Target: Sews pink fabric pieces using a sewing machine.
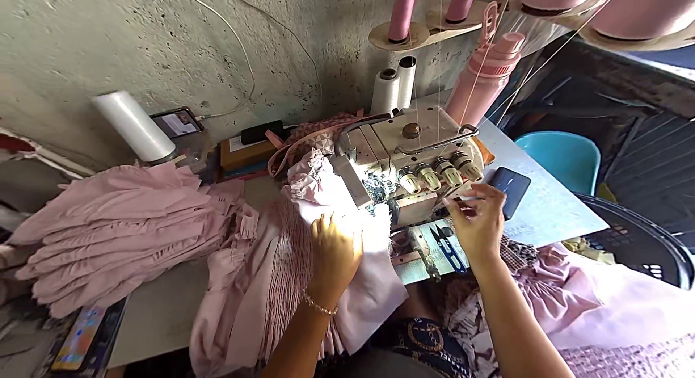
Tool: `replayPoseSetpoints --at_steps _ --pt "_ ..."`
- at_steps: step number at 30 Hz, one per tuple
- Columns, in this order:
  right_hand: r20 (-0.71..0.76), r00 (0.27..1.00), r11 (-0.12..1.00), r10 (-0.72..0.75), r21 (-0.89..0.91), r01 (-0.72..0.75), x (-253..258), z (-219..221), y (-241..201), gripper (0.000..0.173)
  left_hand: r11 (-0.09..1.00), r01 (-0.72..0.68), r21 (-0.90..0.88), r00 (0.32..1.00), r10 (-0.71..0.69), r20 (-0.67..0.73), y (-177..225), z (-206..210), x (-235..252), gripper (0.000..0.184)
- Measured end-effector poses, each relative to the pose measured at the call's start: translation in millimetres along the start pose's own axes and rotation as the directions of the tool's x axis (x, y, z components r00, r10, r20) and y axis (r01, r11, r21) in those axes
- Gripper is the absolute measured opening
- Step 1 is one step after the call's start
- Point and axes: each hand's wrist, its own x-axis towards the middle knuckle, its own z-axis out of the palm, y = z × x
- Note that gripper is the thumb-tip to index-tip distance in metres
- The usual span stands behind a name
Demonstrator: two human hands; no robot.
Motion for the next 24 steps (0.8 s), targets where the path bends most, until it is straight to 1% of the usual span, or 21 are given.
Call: replayPoseSetpoints --at_steps 1,3,5,6,8,9,11,12,14,15,17,18,19,20,21,22,23,24 --pt "0.016 1.000 1.000 -0.023 0.019 0.023 -9 -3 -9 0.045 1.000 0.020 -0.005 1.000 -0.020 -0.017 -1 1 5 0.032" --pt "0.166 0.986 0.993 -0.027 0.121 0.007 -38 0 -35 0.031 0.996 0.072 -0.058 0.996 -0.075 -0.049 -3 5 17 0.032" --pt "0.338 0.940 0.964 -0.047 0.262 -0.046 -73 16 -49 0.026 0.981 0.130 -0.141 0.986 -0.142 -0.083 -6 10 25 0.025" --pt "0.369 0.927 0.945 -0.063 0.321 -0.064 -87 26 -50 0.026 0.971 0.157 -0.179 0.981 -0.174 -0.083 -9 9 27 0.021" --pt "0.349 0.935 0.917 -0.069 0.391 -0.079 -105 38 -50 0.026 0.935 0.210 -0.285 0.971 -0.234 -0.054 -22 5 27 0.014" --pt "0.333 0.941 0.907 -0.068 0.413 -0.081 -110 38 -49 0.025 0.911 0.243 -0.334 0.962 -0.269 -0.033 -31 2 25 0.017" --pt "0.334 0.941 0.893 -0.061 0.439 -0.098 -113 35 -49 0.024 0.880 0.272 -0.390 0.946 -0.318 -0.059 -46 -4 17 0.023" --pt "0.348 0.936 0.889 -0.057 0.444 -0.111 -114 33 -49 0.024 0.889 0.260 -0.378 0.947 -0.312 -0.083 -46 -10 10 0.024" --pt "0.369 0.927 0.885 -0.072 0.452 -0.111 -117 30 -56 0.025 0.914 0.225 -0.337 0.963 -0.261 -0.064 -23 -23 -7 0.024" --pt "0.377 0.921 0.877 -0.101 0.471 -0.096 -119 28 -61 0.024 0.931 0.203 -0.304 0.976 -0.218 -0.016 -4 -27 -16 0.024" --pt "0.392 0.900 0.858 -0.192 0.512 -0.040 -123 24 -71 0.020 0.969 0.147 -0.197 0.985 -0.126 0.116 30 -28 -30 0.033" --pt "0.393 0.888 0.852 -0.237 0.524 -0.005 -121 23 -72 0.019 0.982 0.128 -0.136 0.981 -0.105 0.162 39 -25 -34 0.034" --pt "0.401 0.876 0.855 -0.268 0.519 0.024 -117 19 -70 0.019 0.988 0.116 -0.101 0.981 -0.098 0.169 42 -21 -36 0.029" --pt "0.399 0.875 0.880 -0.272 0.471 0.058 -109 14 -65 0.021 0.988 0.117 -0.097 0.982 -0.101 0.162 40 -19 -37 0.022" --pt "0.382 0.894 0.926 -0.235 0.369 0.086 -100 7 -58 0.025 0.981 0.138 -0.136 0.979 -0.114 0.170 36 -19 -39 0.018" --pt "0.367 0.913 0.972 -0.177 0.209 0.105 -89 -2 -49 0.028 0.961 0.180 -0.209 0.970 -0.139 0.198 29 -19 -42 0.018" --pt "0.360 0.927 0.994 -0.104 0.017 0.105 -77 -9 -39 0.032 0.928 0.237 -0.287 0.957 -0.174 0.231 24 -19 -45 0.019" --pt "0.387 0.922 0.987 -0.006 -0.144 0.067 -66 -15 -29 0.035 0.880 0.301 -0.368 0.941 -0.210 0.266 20 -18 -50 0.020"
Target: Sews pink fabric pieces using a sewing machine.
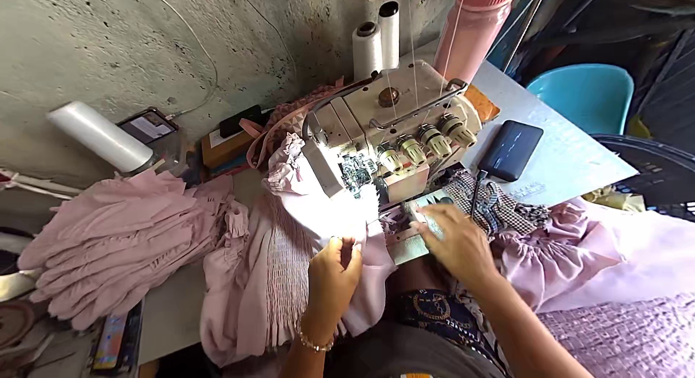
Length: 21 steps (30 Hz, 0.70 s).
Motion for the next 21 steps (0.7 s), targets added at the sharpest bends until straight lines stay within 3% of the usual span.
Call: replayPoseSetpoints --at_steps 3,6,10,12,14,15,17,19,21 --pt "0.091 0.976 0.970 0.196 -0.163 -0.179 16 -3 24 0.035 0.964 0.090 -0.252 0.996 -0.086 0.028 -10 13 -12 0.021" --pt "0.077 0.980 0.960 0.185 -0.228 -0.163 19 3 28 0.029 0.917 0.106 -0.385 0.994 -0.107 0.020 -12 26 -25 0.022" --pt "0.052 0.983 0.953 0.175 -0.259 -0.156 19 -3 24 0.034 0.851 0.013 -0.525 0.995 -0.062 -0.076 -10 28 -30 0.023" --pt "0.001 0.990 0.981 0.144 -0.134 -0.143 17 -7 29 0.036 0.881 -0.051 -0.470 0.987 -0.027 -0.157 -7 25 -28 0.024" --pt "-0.031 0.991 0.980 0.129 0.159 -0.122 12 -8 23 0.037 0.933 -0.125 -0.338 0.974 0.051 -0.222 -5 22 -24 0.023" --pt "0.002 0.992 0.931 0.130 0.345 -0.122 8 -5 15 0.038 0.949 -0.151 -0.278 0.969 0.086 -0.232 -4 20 -23 0.023" --pt "0.120 0.982 0.702 0.145 0.687 -0.187 -1 11 -10 0.036 0.965 -0.175 -0.196 0.964 0.128 -0.232 -2 19 -23 0.022" --pt "0.261 0.950 0.507 0.173 0.803 -0.313 -3 28 -27 0.031 0.968 -0.190 -0.161 0.962 0.151 -0.226 0 17 -22 0.020" --pt "0.345 0.919 0.425 0.189 0.816 -0.393 0 42 -33 0.019 0.971 -0.196 -0.136 0.961 0.164 -0.221 2 16 -23 0.020"
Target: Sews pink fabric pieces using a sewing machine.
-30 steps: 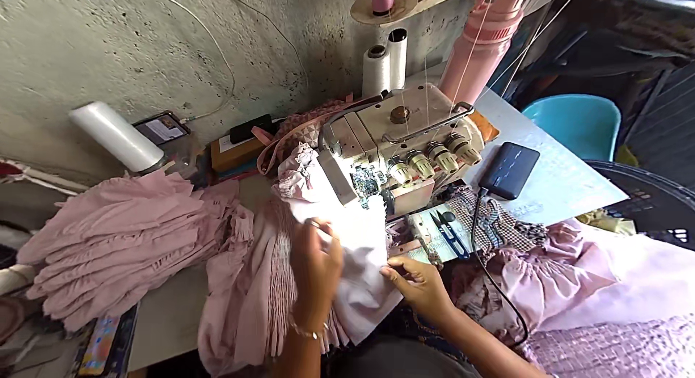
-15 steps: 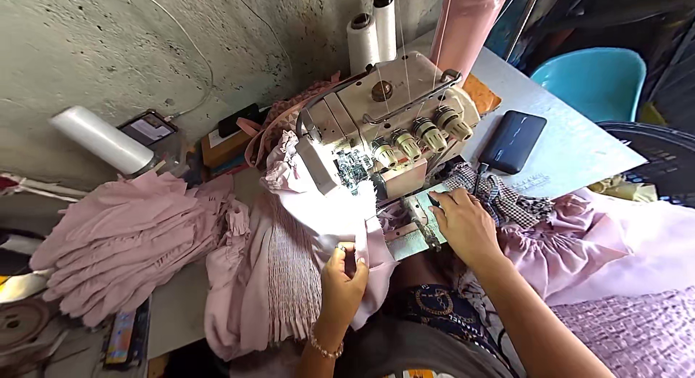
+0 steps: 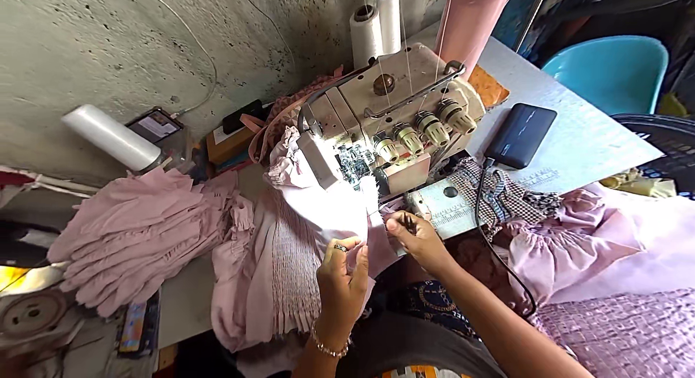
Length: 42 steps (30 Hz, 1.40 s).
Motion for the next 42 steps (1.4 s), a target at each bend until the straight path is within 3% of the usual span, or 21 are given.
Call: replayPoseSetpoints --at_steps 4,9,12,17,21,24,35,42 --pt "0.076 0.997 1.000 0.002 0.009 -0.002 7 11 -4 0.015 0.996 -0.043 0.082 0.999 0.042 0.007 3 0 0 0.022" --pt "0.009 0.985 0.983 -0.173 -0.065 0.174 0 24 -2 0.013 0.986 -0.100 0.133 0.995 0.099 0.019 10 4 1 0.020" --pt "-0.010 0.968 0.962 -0.251 -0.117 0.248 -8 27 5 0.009 0.954 -0.143 0.264 0.990 0.134 0.049 15 6 1 0.020" --pt "0.035 0.993 0.994 -0.112 0.012 0.112 -16 19 0 0.025 0.897 -0.188 0.400 0.980 0.146 0.134 18 7 0 0.022" --pt "0.001 0.993 0.991 -0.121 0.057 0.121 -4 23 -3 0.012 0.891 -0.233 0.391 0.967 0.170 0.189 19 -4 14 0.025" --pt "-0.011 0.981 0.981 -0.194 -0.012 0.193 -2 24 -1 0.012 0.856 -0.303 0.418 0.950 0.239 0.198 11 -11 34 0.035" --pt "-0.059 0.972 0.969 -0.229 -0.113 0.222 4 27 -4 0.015 0.747 -0.345 0.567 0.938 0.248 0.244 -9 0 56 0.031" --pt "-0.066 0.957 0.932 -0.284 -0.253 0.259 0 19 3 0.023 0.829 -0.311 0.464 0.948 0.237 0.212 -23 -3 64 0.028"
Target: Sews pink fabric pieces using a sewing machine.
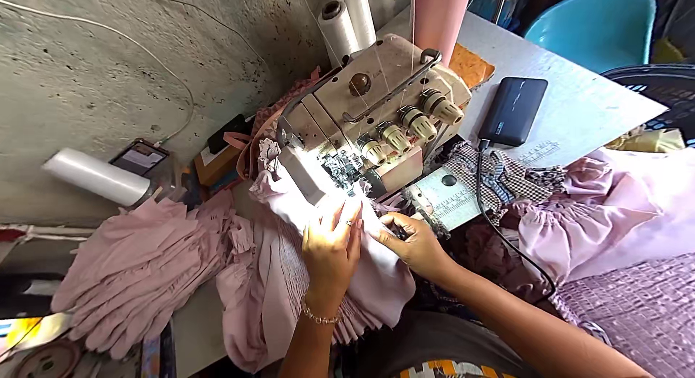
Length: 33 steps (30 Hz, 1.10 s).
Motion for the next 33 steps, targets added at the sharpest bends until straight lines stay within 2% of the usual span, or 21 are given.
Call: replayPoseSetpoints --at_steps 3,4,6,7,8,10,11,12,14,15,17,19,20,22,24,27,30,33 --pt "-0.029 0.999 0.991 -0.042 -0.130 0.038 -19 -10 -1 0.039 0.996 -0.030 -0.082 0.997 0.036 0.062 4 -14 -19 0.033" --pt "-0.020 0.997 0.986 -0.078 -0.151 0.074 -26 -11 -7 0.040 0.993 -0.043 -0.112 0.996 0.052 0.072 12 -19 -34 0.044" --pt "0.050 0.976 0.969 -0.210 -0.120 0.214 -39 -5 -26 0.035 0.982 -0.023 -0.187 0.994 0.044 0.105 33 -21 -70 0.080" --pt "0.105 0.954 0.953 -0.279 -0.087 0.289 -44 2 -36 0.030 0.973 0.006 -0.230 0.996 0.015 0.088 39 -17 -86 0.089" --pt "0.151 0.928 0.936 -0.342 -0.035 0.351 -44 8 -44 0.026 0.952 0.044 -0.303 0.999 -0.041 0.018 38 -10 -95 0.081" --pt "0.198 0.891 0.913 -0.408 0.101 0.396 -37 9 -53 0.025 0.852 0.130 -0.507 0.965 -0.226 -0.132 27 -8 -91 0.045" --pt "0.165 0.902 0.915 -0.399 0.135 0.381 -32 7 -52 0.025 0.758 0.178 -0.628 0.932 -0.334 -0.139 23 -14 -83 0.025" --pt "0.105 0.927 0.930 -0.359 0.123 0.347 -27 3 -47 0.025 0.659 0.247 -0.710 0.884 -0.454 -0.113 22 -23 -72 0.016" --pt "-0.016 0.981 0.979 -0.192 0.060 0.193 -11 -2 -28 0.030 0.493 0.392 -0.777 0.760 -0.650 -0.029 20 -28 -43 0.018" --pt "-0.034 0.997 0.995 -0.066 0.075 0.068 -5 -3 -18 0.031 0.481 0.420 -0.769 0.733 -0.680 -0.025 13 -21 -30 0.021" --pt "0.014 0.989 0.974 0.147 0.169 -0.148 0 1 -8 0.025 0.497 0.453 -0.740 0.724 -0.689 -0.020 -10 -1 -7 0.024" --pt "0.085 0.970 0.944 0.227 0.226 -0.241 -4 9 -7 0.018 0.466 0.521 -0.715 0.725 -0.684 0.082 -35 1 10 0.025" --pt "0.106 0.967 0.941 0.229 0.229 -0.248 -6 11 -7 0.017 0.449 0.560 -0.696 0.724 -0.674 0.147 -43 -6 16 0.024" --pt "0.123 0.979 0.962 0.166 0.197 -0.188 -4 11 -6 0.022 0.486 0.581 -0.652 0.751 -0.630 0.199 -51 -23 23 0.019" --pt "0.129 0.985 0.979 0.114 0.151 -0.133 0 8 -7 0.026 0.509 0.555 -0.658 0.768 -0.617 0.171 -48 -40 21 0.014" --pt "0.138 0.982 0.980 0.129 0.136 -0.148 5 4 -10 0.016 0.423 0.550 -0.720 0.744 -0.641 0.192 -36 -59 5 0.016" --pt "0.149 0.973 0.961 0.178 0.185 -0.204 5 2 -11 0.008 0.407 0.498 -0.766 0.749 -0.647 0.143 -40 -59 -13 0.014" --pt "0.120 0.981 0.962 0.153 0.207 -0.175 4 3 -9 0.006 0.407 0.510 -0.758 0.735 -0.664 0.139 -42 -58 -17 0.014"
